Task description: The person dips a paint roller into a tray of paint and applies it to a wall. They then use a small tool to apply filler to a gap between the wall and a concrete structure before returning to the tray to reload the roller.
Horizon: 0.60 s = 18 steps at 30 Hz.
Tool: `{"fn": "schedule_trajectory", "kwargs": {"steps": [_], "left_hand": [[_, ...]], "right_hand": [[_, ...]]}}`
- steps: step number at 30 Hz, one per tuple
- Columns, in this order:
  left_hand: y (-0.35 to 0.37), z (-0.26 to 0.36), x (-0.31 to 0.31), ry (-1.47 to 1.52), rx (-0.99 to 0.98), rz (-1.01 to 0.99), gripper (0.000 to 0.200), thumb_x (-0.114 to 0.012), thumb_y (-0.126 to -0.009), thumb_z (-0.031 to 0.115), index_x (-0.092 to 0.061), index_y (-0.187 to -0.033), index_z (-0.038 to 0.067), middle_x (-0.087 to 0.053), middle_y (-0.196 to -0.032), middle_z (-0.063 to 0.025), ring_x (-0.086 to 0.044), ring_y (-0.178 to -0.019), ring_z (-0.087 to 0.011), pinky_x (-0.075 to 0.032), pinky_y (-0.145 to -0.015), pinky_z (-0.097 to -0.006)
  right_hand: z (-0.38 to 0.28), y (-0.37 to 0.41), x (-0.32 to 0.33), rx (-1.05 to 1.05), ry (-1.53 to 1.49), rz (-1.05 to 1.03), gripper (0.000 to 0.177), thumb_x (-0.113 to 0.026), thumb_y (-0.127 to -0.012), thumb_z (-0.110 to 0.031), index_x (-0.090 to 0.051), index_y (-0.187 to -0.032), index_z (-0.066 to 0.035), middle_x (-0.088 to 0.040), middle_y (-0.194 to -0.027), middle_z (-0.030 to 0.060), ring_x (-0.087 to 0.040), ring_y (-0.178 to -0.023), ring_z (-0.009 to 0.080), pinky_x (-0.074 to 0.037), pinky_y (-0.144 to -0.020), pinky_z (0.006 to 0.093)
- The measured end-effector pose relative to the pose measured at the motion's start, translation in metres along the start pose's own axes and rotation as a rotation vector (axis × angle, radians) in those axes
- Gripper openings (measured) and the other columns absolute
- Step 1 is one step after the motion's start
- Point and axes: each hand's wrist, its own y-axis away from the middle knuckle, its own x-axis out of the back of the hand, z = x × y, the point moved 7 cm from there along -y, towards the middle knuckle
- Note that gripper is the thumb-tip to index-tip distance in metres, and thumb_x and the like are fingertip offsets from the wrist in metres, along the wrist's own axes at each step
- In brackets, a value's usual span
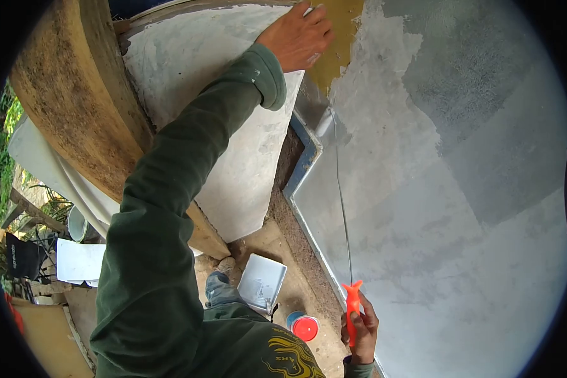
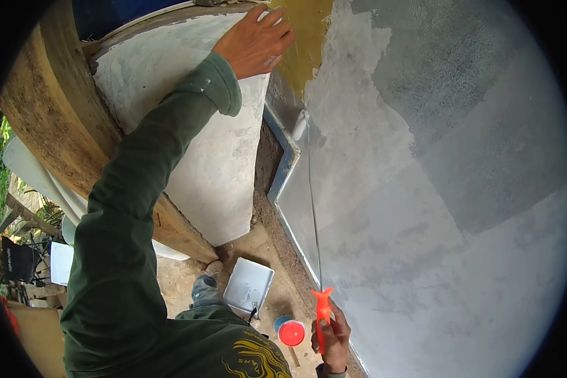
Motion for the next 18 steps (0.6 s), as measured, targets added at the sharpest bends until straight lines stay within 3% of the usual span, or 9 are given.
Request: {"fn": "schedule_trajectory", "kwargs": {"steps": [1, 3, 13, 18], "left_hand": [[0.001, 0.002, -0.001, 0.009, -0.003, 0.003, 0.041, -0.074, -0.089, 0.036, -0.066, -0.123, 0.014, -0.064, -0.124, -0.0024, -0.048, -0.137, -0.0242, -0.036, -0.115, -0.0464], [0.003, -0.004, 0.003, 0.090, -0.011, 0.138, 0.045, -0.067, -0.084, 0.039, -0.070, -0.116, 0.007, -0.064, -0.115, -0.0106, -0.051, -0.131, -0.0322, -0.030, -0.116, -0.0571], [-0.002, -0.003, 0.008, 0.079, -0.045, 0.111, 0.039, -0.067, -0.084, 0.037, -0.070, -0.109, 0.007, -0.063, -0.111, -0.0100, -0.051, -0.128, -0.0308, -0.034, -0.112, -0.0522], [-0.004, -0.004, 0.007, 0.152, -0.041, 0.072, 0.036, -0.067, -0.085, 0.035, -0.071, -0.107, 0.007, -0.064, -0.112, -0.0104, -0.050, -0.130, -0.0303, -0.035, -0.110, -0.0519]], "right_hand": [[0.001, -0.011, -0.004, -0.001, 0.030, -0.002, 0.054, -0.060, -0.102, -0.015, -0.048, -0.153, -0.007, -0.063, -0.077, 0.0082, -0.050, -0.044, 0.0091, -0.038, -0.041, 0.0239], [-0.008, -0.038, -0.030, 0.006, 0.059, -0.011, 0.052, -0.058, -0.102, -0.013, -0.049, -0.153, -0.008, -0.061, -0.076, 0.0061, -0.048, -0.046, 0.0082, -0.037, -0.042, 0.0240], [0.006, -0.154, -0.095, 0.096, -0.029, -0.149, 0.048, -0.059, -0.103, -0.013, -0.053, -0.150, -0.011, -0.060, -0.073, 0.0032, -0.049, -0.046, 0.0084, -0.038, -0.043, 0.0251], [0.009, -0.123, -0.081, 0.061, -0.057, -0.188, 0.051, -0.058, -0.102, -0.009, -0.049, -0.152, -0.011, -0.061, -0.076, 0.0046, -0.047, -0.045, 0.0067, -0.037, -0.041, 0.0228]]}}
